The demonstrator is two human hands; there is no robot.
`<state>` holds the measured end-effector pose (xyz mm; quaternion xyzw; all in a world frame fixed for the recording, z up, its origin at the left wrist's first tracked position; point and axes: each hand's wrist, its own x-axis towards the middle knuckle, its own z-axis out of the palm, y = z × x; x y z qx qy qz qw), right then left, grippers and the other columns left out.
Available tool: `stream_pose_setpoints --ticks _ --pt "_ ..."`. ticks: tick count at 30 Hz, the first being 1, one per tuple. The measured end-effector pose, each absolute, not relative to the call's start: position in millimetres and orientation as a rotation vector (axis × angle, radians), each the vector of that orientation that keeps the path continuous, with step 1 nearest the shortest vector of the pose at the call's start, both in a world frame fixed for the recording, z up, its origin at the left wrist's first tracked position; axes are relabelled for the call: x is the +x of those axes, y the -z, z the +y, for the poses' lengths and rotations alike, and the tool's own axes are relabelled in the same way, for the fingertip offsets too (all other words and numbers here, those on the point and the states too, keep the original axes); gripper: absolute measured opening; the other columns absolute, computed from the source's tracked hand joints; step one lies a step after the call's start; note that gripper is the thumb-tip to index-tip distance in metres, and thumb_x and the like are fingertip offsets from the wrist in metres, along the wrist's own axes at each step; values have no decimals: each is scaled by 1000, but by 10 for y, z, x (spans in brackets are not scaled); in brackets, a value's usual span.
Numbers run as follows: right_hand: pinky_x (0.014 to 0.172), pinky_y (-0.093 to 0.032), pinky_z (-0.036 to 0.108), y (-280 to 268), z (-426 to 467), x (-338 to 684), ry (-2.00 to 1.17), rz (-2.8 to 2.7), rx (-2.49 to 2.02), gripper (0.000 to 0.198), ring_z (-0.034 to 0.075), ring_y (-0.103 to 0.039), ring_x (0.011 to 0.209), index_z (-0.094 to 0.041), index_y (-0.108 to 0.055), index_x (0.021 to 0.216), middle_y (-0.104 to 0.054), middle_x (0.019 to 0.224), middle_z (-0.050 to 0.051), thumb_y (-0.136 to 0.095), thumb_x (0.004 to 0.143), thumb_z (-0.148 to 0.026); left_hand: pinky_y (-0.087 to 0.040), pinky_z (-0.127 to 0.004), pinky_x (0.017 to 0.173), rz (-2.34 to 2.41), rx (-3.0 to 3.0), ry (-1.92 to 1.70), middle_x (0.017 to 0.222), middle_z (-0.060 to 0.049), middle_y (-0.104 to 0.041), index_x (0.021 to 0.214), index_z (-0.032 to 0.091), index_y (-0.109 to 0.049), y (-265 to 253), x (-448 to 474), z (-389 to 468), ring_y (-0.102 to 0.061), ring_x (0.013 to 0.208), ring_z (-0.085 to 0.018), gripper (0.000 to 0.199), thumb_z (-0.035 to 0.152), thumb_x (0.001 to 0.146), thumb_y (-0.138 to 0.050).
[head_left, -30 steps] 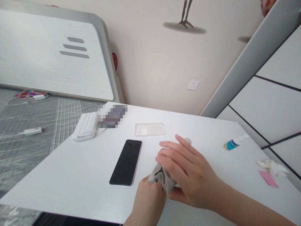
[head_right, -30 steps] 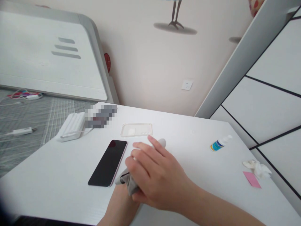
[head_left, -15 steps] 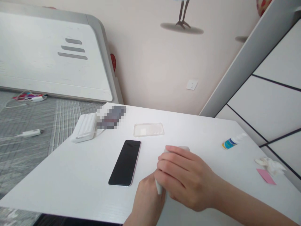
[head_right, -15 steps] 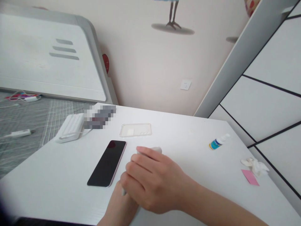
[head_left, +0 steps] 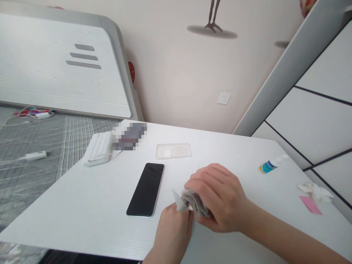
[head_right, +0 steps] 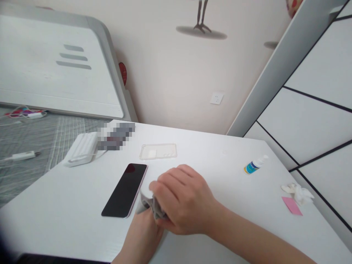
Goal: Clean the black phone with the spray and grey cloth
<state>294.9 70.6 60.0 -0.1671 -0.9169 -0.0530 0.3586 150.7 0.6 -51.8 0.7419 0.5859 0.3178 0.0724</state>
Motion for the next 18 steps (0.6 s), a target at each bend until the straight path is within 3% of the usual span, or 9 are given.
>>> stream_pose_setpoints --ticks 3,7,10,13,16,18 --pt "54 -33 34 -624 720 2981 106 -2308 -695 19 18 -47 61 -22 -54 79 -57 68 1 -52 91 -36 -41 -29 44 1727 2239 -992 60 -2 -68 74 22 -60 448 1465 1 -65 48 -20 29 5 87 -41" --pt "59 -36 33 -610 754 3050 78 -2298 -638 14 17 -48 62 -21 -54 86 -59 71 0 -44 95 -19 -50 -23 53 1610 2033 -1097 71 0 -73 85 21 -65 342 1395 -34 -70 57 -17 23 13 96 -47" --pt "58 -37 30 -449 854 3099 -124 -2256 -778 17 14 -49 57 -20 -56 98 -59 71 -3 -40 103 -20 -59 -20 77 1532 1831 -1159 100 -1 -82 109 23 -74 327 1312 -89 -79 87 -16 22 21 100 -53" --pt "55 -38 28 -197 1001 3118 -359 -2236 -968 26 13 -50 53 -22 -56 94 -55 66 -5 -36 110 -28 -55 -19 99 1540 1763 -1179 123 2 -79 126 28 -73 353 1230 -141 -76 112 -16 31 24 101 -57" --pt "65 -47 29 24 1090 3098 -380 -2240 -943 37 16 -62 70 -22 -59 93 -66 81 1 -29 112 -33 -55 -18 99 1536 1734 -1168 124 4 -79 128 30 -73 348 1197 -162 -76 112 -16 32 26 100 -57" --pt "89 -52 38 117 1052 3059 -357 -2259 -887 42 22 -67 98 -20 -63 104 -72 106 9 -25 112 -37 -57 -18 96 1522 1717 -1148 123 2 -79 129 29 -73 326 1202 -157 -77 110 -16 32 27 101 -57"
